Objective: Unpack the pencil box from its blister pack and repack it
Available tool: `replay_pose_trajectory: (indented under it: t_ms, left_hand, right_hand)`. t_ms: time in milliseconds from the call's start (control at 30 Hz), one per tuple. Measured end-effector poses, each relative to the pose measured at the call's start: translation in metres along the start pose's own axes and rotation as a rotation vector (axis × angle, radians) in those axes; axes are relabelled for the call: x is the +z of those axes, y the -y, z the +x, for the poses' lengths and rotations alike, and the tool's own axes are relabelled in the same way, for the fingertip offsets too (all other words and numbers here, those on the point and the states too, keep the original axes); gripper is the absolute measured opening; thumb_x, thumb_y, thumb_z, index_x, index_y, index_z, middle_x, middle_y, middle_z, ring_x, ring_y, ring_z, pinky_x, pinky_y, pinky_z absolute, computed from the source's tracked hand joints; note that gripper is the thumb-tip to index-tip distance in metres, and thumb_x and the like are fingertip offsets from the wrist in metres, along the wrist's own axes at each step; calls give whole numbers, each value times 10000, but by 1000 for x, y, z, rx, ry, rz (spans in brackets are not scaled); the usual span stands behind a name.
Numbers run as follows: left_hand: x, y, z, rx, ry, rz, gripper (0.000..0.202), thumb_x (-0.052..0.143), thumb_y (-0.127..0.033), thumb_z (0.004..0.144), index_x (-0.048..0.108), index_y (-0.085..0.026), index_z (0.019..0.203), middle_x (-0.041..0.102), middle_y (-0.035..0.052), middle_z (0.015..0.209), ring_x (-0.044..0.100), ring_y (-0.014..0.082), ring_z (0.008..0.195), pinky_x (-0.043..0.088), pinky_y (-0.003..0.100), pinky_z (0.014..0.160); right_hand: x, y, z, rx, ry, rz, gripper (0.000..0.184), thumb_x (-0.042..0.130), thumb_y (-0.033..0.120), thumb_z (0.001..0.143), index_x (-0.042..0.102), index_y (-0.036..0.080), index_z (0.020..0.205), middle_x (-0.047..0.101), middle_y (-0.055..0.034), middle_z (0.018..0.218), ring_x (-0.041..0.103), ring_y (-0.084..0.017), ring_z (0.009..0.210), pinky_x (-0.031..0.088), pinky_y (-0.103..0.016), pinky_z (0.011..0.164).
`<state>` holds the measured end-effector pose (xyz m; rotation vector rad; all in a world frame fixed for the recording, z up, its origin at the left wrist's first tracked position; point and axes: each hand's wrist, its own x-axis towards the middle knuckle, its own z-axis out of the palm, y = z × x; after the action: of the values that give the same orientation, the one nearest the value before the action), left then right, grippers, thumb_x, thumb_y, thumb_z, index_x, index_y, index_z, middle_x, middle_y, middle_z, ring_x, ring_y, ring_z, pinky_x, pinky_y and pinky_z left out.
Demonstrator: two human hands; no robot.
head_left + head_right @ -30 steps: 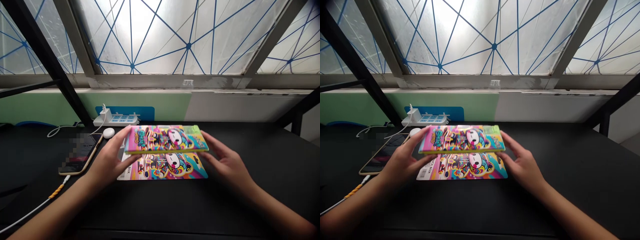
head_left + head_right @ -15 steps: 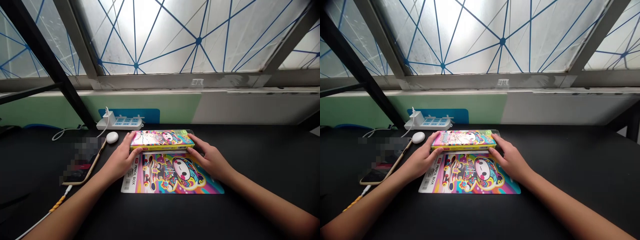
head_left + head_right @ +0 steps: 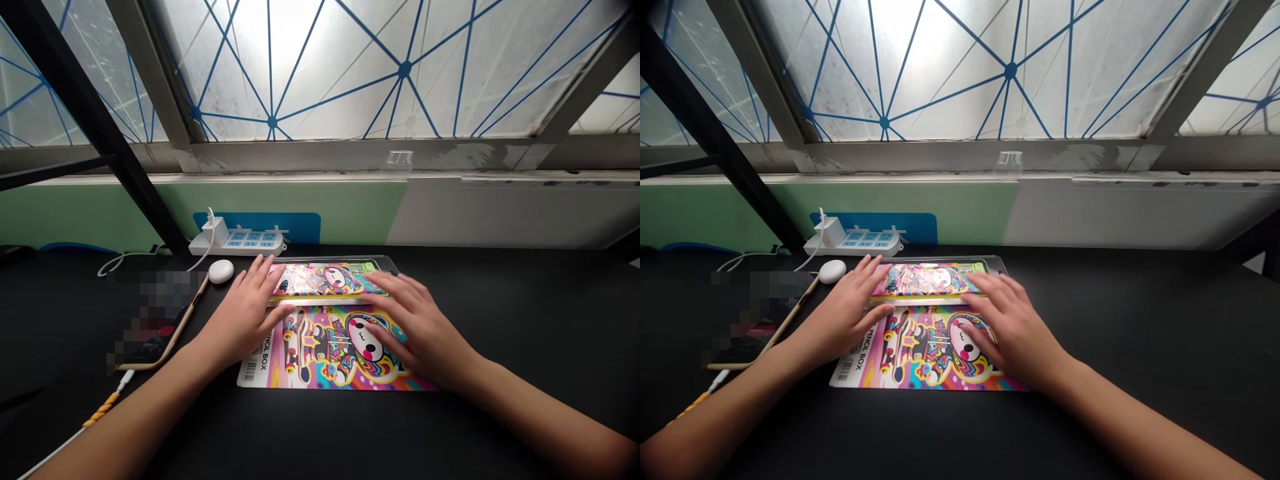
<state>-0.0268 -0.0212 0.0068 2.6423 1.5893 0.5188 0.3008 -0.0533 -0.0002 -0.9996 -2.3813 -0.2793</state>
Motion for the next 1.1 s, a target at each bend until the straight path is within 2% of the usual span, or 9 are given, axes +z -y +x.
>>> replay_pose_trajectory:
  t_ms: [100, 167, 300, 400, 500, 667, 733, 867, 1100]
  left_hand:
    - [0, -7, 7, 118, -49, 175, 669, 496, -514, 1025, 342, -191, 1589, 281, 182, 1673, 266, 371, 1548, 357, 625, 1156]
    - [1, -10, 12, 179, -43, 243, 621, 495, -433, 1042, 323, -224, 1601, 326, 185, 1656, 352, 358, 1514, 398, 596, 1126]
    - [3, -8, 16, 225, 9, 317, 521, 430, -279, 1060, 382, -293, 1579, 434, 154, 1607, 453, 353, 1456, 440, 557, 1077]
    - [3, -3, 15, 195, 22, 343, 528, 395, -226, 1053, 390, -282, 1578, 425, 148, 1613, 452, 360, 1455, 450, 554, 1063]
    - [3, 2, 11, 158, 17, 360, 515, 330, -236, 1073, 377, -259, 1585, 422, 161, 1611, 458, 360, 1451, 452, 558, 1061]
    - [6, 2, 8, 105, -11, 372, 566, 397, -439, 1065, 410, -177, 1567, 390, 197, 1621, 430, 399, 1461, 414, 594, 1103]
    - [7, -2, 9, 103, -30, 366, 640, 438, -511, 1042, 379, -176, 1584, 364, 196, 1635, 408, 403, 1474, 406, 592, 1115]
    - [8, -7, 12, 130, -17, 334, 560, 382, -461, 1072, 363, -265, 1596, 370, 163, 1639, 397, 369, 1488, 417, 575, 1104]
    - [5, -3, 14, 142, -8, 222, 512, 382, -437, 1074, 434, -287, 1560, 420, 153, 1615, 435, 359, 1463, 422, 555, 1094]
  right_hand:
    - [-6, 20, 2, -122, 146, 196, 320, 567, 325, 1001, 614, 197, 1291, 650, -157, 1391, 581, -264, 1317, 432, -439, 1108]
    - [-7, 31, 3, -107, 330, 296, 460, 569, 449, 997, 578, 198, 1383, 613, -153, 1451, 545, -288, 1361, 413, -470, 1138]
    - [-11, 41, 6, 32, 635, 362, 951, 516, 744, 908, 279, 164, 1623, 273, -185, 1675, 225, -412, 1542, 231, -660, 1210]
    - [-16, 39, 6, 95, 706, 394, 1022, 488, 796, 883, 204, 177, 1644, 171, -170, 1701, 140, -427, 1558, 160, -688, 1218]
    - [-20, 37, 6, 97, 671, 419, 929, 530, 773, 881, 340, 221, 1604, 307, -144, 1676, 272, -400, 1527, 180, -648, 1228]
    - [-14, 36, 4, 195, 491, 380, 585, 530, 599, 975, 573, 193, 1395, 585, -163, 1430, 522, -333, 1300, 426, -506, 1091]
    - [-10, 36, 2, 270, 419, 306, 527, 518, 567, 987, 594, 183, 1340, 612, -170, 1338, 551, -333, 1209, 468, -498, 1013]
    - [-3, 35, 2, 367, 345, 178, 427, 546, 550, 975, 615, 191, 1196, 623, -151, 1194, 565, -323, 1079, 486, -494, 920]
    - [-8, 39, 1, 356, 304, 202, 305, 607, 518, 944, 512, 231, 909, 618, -73, 947, 572, -244, 851, 477, -388, 746]
